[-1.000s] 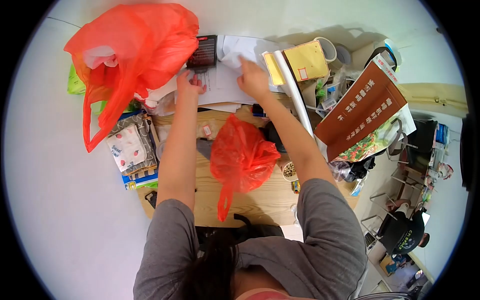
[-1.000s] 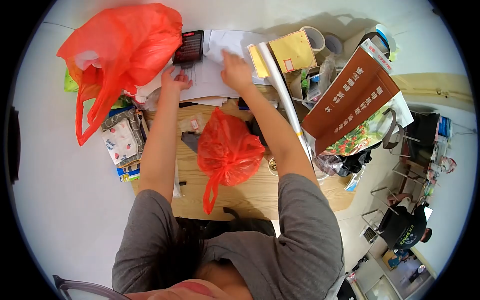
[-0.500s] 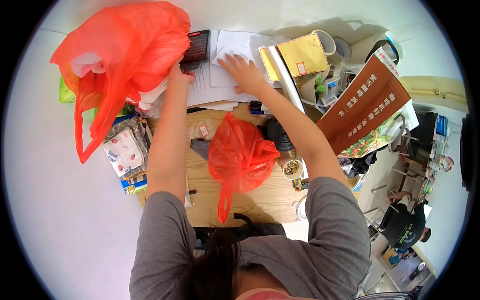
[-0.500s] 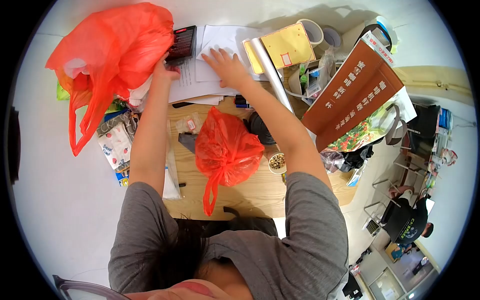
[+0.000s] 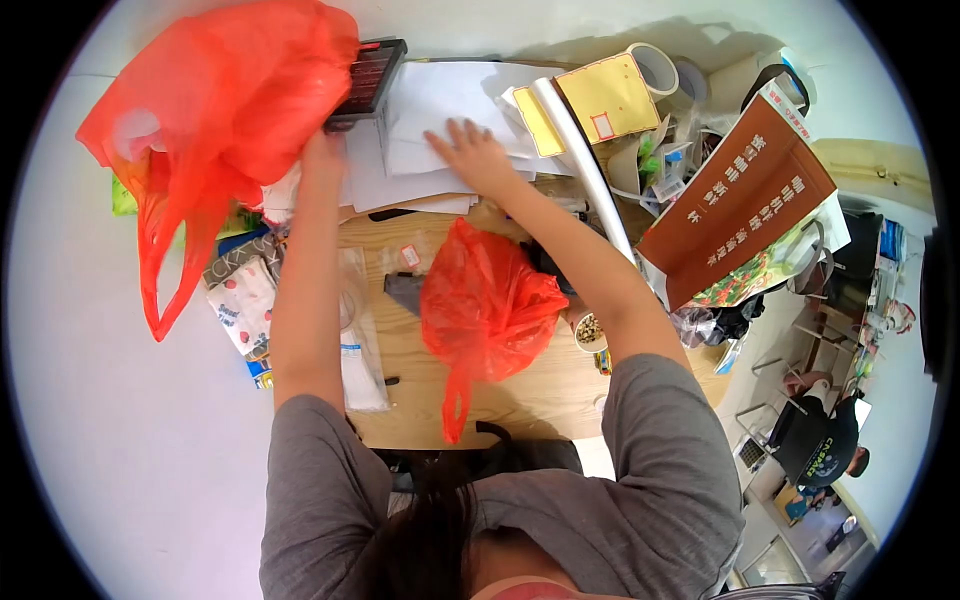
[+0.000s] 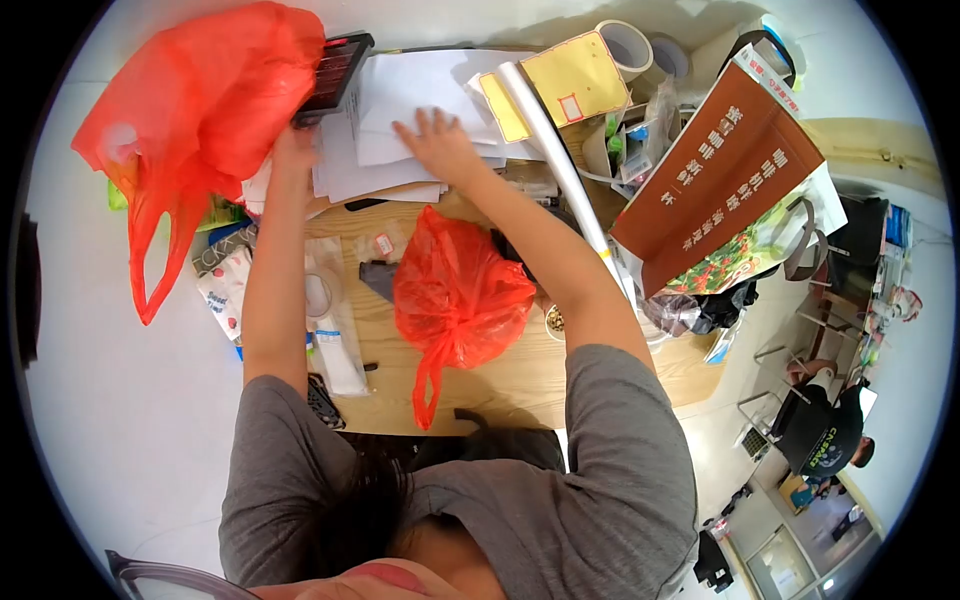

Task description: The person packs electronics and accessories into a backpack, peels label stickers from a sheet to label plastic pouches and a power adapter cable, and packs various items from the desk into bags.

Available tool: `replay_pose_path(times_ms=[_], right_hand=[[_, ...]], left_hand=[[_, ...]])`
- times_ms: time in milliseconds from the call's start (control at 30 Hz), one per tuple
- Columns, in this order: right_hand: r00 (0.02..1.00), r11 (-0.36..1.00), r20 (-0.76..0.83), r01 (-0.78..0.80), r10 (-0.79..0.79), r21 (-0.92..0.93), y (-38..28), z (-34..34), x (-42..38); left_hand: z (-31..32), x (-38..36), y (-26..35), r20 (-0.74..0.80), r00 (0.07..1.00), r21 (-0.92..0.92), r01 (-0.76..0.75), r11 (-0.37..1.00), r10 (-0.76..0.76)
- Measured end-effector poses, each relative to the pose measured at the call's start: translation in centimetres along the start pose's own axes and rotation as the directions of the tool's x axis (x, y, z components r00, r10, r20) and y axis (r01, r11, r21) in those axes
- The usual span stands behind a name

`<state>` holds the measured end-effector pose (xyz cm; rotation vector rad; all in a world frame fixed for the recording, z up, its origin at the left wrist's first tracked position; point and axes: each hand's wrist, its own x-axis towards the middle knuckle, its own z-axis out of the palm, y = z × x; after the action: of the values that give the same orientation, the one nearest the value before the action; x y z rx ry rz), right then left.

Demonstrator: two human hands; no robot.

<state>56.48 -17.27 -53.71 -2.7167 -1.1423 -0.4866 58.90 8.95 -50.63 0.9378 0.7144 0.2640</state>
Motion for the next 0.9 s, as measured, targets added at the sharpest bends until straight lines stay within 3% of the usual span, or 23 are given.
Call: replay_pose_path(times_ms=[67, 167, 267, 300, 367, 400, 433, 533, 567, 633, 667, 700, 733, 800, 867, 900], right_hand=[[1.0, 1.0, -0.014, 0.018, -0.018, -0.002, -3.6, 0.5, 1.8], [0.996, 0.999, 0.086, -0.04, 0.038, 0.018, -8.6, 1.0, 5.0], [0.993, 0.989, 0.038, 0.108, -0.113, 0.098, -11.5, 2.8, 7.5], [0.998, 0.991, -0.007, 0.067, -0.067, 0.118, -12.5, 3.4, 7.7], [0.995, 0.988, -0.094, -0.011, 0.026, 0.154, -13.7, 4.2, 7.9], [0.996, 0.977, -0.07, -0.035, 0.051, 0.211, -13.6, 3.9, 7.7], [0.996, 0.963, -0.046, -0.059, 0.073, 0.264, -13.6, 3.1, 7.1], [0.995, 0.918, 0.102, -0.056, 0.017, 0.393, -10.7, -1.9, 4.1], [0.987, 0.901, 0.161, -0.049, -0.024, 0.431, -8.6, -4.1, 3.0], [0.982, 0.898, 0.151, -0.164, 0.111, 0.407, -3.3, -5.3, 1.8], [0.98, 0.927, -0.021, -0.18, 0.198, 0.329, -0.8, -4.6, 1.4], [0.963, 0.943, -0.016, -0.259, 0.269, 0.21, 1.7, -5.1, 1.9], [0.967, 0.977, -0.145, -0.214, 0.209, -0.015, 3.9, -5.2, 2.2], [0.965, 0.977, 0.162, -0.197, 0.208, -0.083, 7.2, -3.9, 2.6], [0.82, 0.97, 0.52, -0.178, 0.239, -0.165, 9.3, -3.8, 3.3], [0.836, 0.955, 0.467, -0.215, 0.289, -0.206, 10.8, -3.9, 3.2]], left_hand=[[1.0, -2.4, 3.0, 0.054, 0.968, 0.082, -0.248, 0.965, 0.244], [0.4, -3.0, 4.8, -0.031, 0.963, 0.068, -0.264, 0.962, 0.267], [-1.8, -0.9, 4.6, 0.049, 0.967, 0.099, -0.254, 0.962, 0.25], [-2.9, -0.5, 3.4, 0.103, 0.95, 0.159, -0.308, 0.938, 0.294], [-3.1, -0.3, 1.0, -0.004, 0.932, 0.348, -0.338, 0.875, 0.361], [-2.2, -0.6, -0.2, -0.052, 0.916, 0.433, -0.339, 0.835, 0.399], [-0.2, -4.1, 0.2, 0.046, 0.94, 0.569, -0.304, 0.764, 0.339], [-2.5, -2.8, -4.0, 0.053, 0.951, 0.636, -0.268, 0.723, 0.306], [-2.1, -3.1, -5.4, 0.068, 0.867, 0.862, -0.3, 0.409, 0.494], [-2.5, -4.7, -6.7, 0.17, 0.796, 0.866, -0.402, 0.297, 0.581], [-2.6, -5.8, -7.1, 0.226, 0.75, 0.861, -0.452, 0.232, 0.622], [-2.1, -7.9, -7.9, 0.202, 0.714, 0.846, -0.472, 0.248, 0.67], [-1.5, -10.1, -8.5, 0.286, 0.706, 0.867, -0.479, 0.139, 0.647], [-0.5, -13.2, -9.1, 0.443, 0.685, 0.868, -0.49, -0.085, 0.578], [-0.5, -13.0, -9.1, 0.539, 0.643, 0.825, -0.532, -0.187, 0.544], [-0.5, -13.0, -9.2, 0.581, 0.622, 0.801, -0.551, -0.234, 0.525]])
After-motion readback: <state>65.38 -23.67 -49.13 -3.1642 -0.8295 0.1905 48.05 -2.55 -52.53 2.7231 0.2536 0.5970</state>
